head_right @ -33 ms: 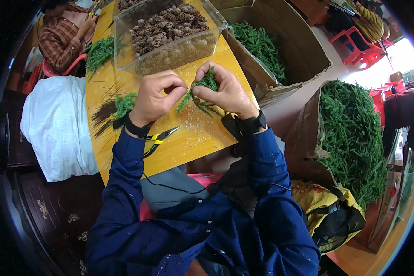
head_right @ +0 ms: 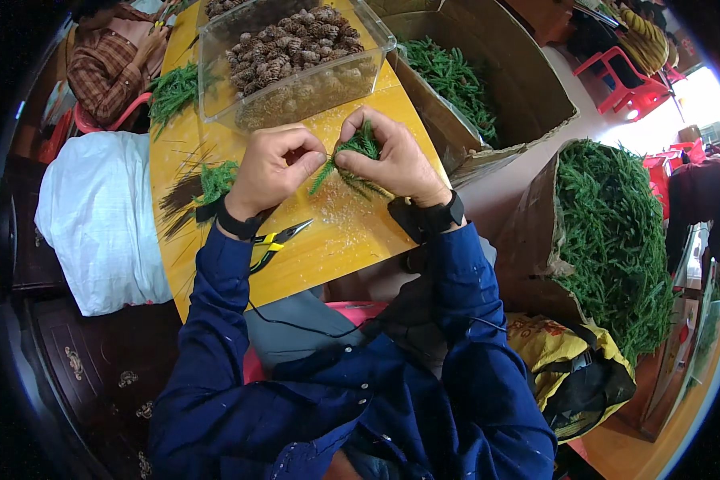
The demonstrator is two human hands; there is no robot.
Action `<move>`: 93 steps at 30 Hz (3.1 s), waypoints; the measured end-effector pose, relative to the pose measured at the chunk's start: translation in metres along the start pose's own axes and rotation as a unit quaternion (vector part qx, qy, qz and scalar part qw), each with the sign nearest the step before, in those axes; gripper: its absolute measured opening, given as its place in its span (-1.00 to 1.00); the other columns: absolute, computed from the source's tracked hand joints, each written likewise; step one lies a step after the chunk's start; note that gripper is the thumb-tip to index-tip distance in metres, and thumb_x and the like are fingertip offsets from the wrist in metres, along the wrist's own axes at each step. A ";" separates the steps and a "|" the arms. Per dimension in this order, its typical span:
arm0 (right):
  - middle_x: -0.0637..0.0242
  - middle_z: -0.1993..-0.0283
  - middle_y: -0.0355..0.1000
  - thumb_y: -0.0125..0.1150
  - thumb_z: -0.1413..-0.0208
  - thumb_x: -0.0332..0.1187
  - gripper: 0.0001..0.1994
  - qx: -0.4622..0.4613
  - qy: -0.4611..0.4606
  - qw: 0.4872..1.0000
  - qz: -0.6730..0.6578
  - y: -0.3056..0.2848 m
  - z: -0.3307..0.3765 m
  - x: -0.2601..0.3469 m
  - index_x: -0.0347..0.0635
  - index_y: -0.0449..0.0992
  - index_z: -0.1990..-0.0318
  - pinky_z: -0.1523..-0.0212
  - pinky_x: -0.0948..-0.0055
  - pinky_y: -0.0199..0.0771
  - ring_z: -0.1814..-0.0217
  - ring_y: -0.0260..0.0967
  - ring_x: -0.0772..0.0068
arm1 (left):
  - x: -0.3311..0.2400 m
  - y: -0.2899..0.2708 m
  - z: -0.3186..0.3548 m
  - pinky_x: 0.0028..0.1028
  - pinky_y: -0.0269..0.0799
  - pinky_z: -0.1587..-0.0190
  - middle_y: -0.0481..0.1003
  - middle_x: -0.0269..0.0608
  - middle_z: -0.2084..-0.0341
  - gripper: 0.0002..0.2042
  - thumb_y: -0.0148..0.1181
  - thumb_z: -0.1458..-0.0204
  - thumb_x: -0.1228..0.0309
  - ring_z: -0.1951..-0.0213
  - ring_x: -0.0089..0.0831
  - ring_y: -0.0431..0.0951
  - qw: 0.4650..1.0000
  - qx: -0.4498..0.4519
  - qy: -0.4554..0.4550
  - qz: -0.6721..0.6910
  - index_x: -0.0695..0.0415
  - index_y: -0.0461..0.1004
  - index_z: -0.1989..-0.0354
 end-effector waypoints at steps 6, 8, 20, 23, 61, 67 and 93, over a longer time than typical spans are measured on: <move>0.42 0.23 0.51 0.37 -0.13 -0.42 -0.74 0.028 -0.016 0.989 0.143 0.003 -0.002 0.006 -0.18 0.39 0.13 0.18 0.64 0.42 0.23 0.40 0.70 | 0.038 0.012 0.008 -0.61 0.26 0.47 0.45 -0.50 0.52 -0.97 0.26 -0.08 0.55 0.54 -0.72 0.36 0.944 0.101 -0.257 0.182 0.22 0.55 0.38; 0.41 0.23 0.51 0.37 -0.12 -0.44 -0.73 0.017 0.001 0.998 0.060 0.002 -0.001 0.003 -0.18 0.38 0.13 0.18 0.64 0.41 0.23 0.40 0.70 | 0.038 0.015 0.009 -0.63 0.25 0.48 0.45 -0.53 0.52 -0.98 0.26 -0.09 0.54 0.54 -0.74 0.36 0.922 0.117 -0.290 0.227 0.21 0.56 0.36; 0.35 0.25 0.50 0.31 -0.12 -0.46 -0.73 -0.004 0.096 0.957 -0.273 0.001 0.002 -0.001 -0.13 0.35 0.09 0.41 0.69 0.27 0.44 0.28 0.70 | -0.019 -0.007 -0.004 -0.49 0.47 0.41 0.56 -0.29 0.38 -0.74 0.38 0.11 0.63 0.45 -0.44 0.57 0.983 -0.097 0.150 -0.048 0.06 0.63 0.21; 0.36 0.26 0.50 0.30 -0.12 -0.47 -0.74 0.009 0.106 0.955 -0.276 0.004 0.004 -0.002 -0.13 0.35 0.09 0.43 0.69 0.25 0.45 0.28 0.70 | -0.024 -0.006 -0.003 -0.42 0.51 0.39 0.57 -0.24 0.37 -0.75 0.39 0.13 0.60 0.41 -0.30 0.61 0.979 -0.064 0.167 -0.094 0.06 0.63 0.24; 0.46 0.30 0.47 0.38 -0.04 -0.50 -0.79 -0.039 -0.092 0.988 0.118 0.013 0.008 0.026 -0.21 0.46 0.20 0.20 0.62 0.40 0.24 0.39 0.67 | 0.014 0.016 0.027 -0.65 0.16 0.64 0.35 -0.47 0.66 -0.88 0.14 -0.14 0.44 0.66 -0.72 0.25 0.866 -0.030 -0.362 0.343 0.13 0.46 0.45; 0.48 0.32 0.44 0.36 -0.09 -0.49 -0.76 -0.020 -0.030 0.998 -0.052 0.010 0.008 0.017 -0.14 0.42 0.15 0.28 0.69 0.36 0.33 0.34 0.73 | -0.004 0.000 0.032 -0.66 0.23 0.59 0.42 -0.45 0.56 -0.93 0.21 -0.15 0.45 0.58 -0.72 0.35 0.903 -0.090 -0.294 0.301 0.14 0.49 0.35; 0.43 0.24 0.48 0.37 -0.10 -0.45 -0.74 0.013 -0.086 0.996 -0.037 0.017 0.013 0.024 -0.16 0.40 0.12 0.21 0.63 0.42 0.25 0.41 0.63 | -0.030 -0.006 0.027 -0.58 0.30 0.54 0.46 -0.39 0.55 -0.97 0.23 -0.06 0.59 0.58 -0.64 0.40 0.989 -0.036 -0.140 0.028 0.21 0.53 0.40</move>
Point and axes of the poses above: each hand's wrist, its own z-axis away from the middle knuckle, its own y-axis out of the palm, x = y × z, the point moved 5 cm from there along -z, towards the middle knuckle
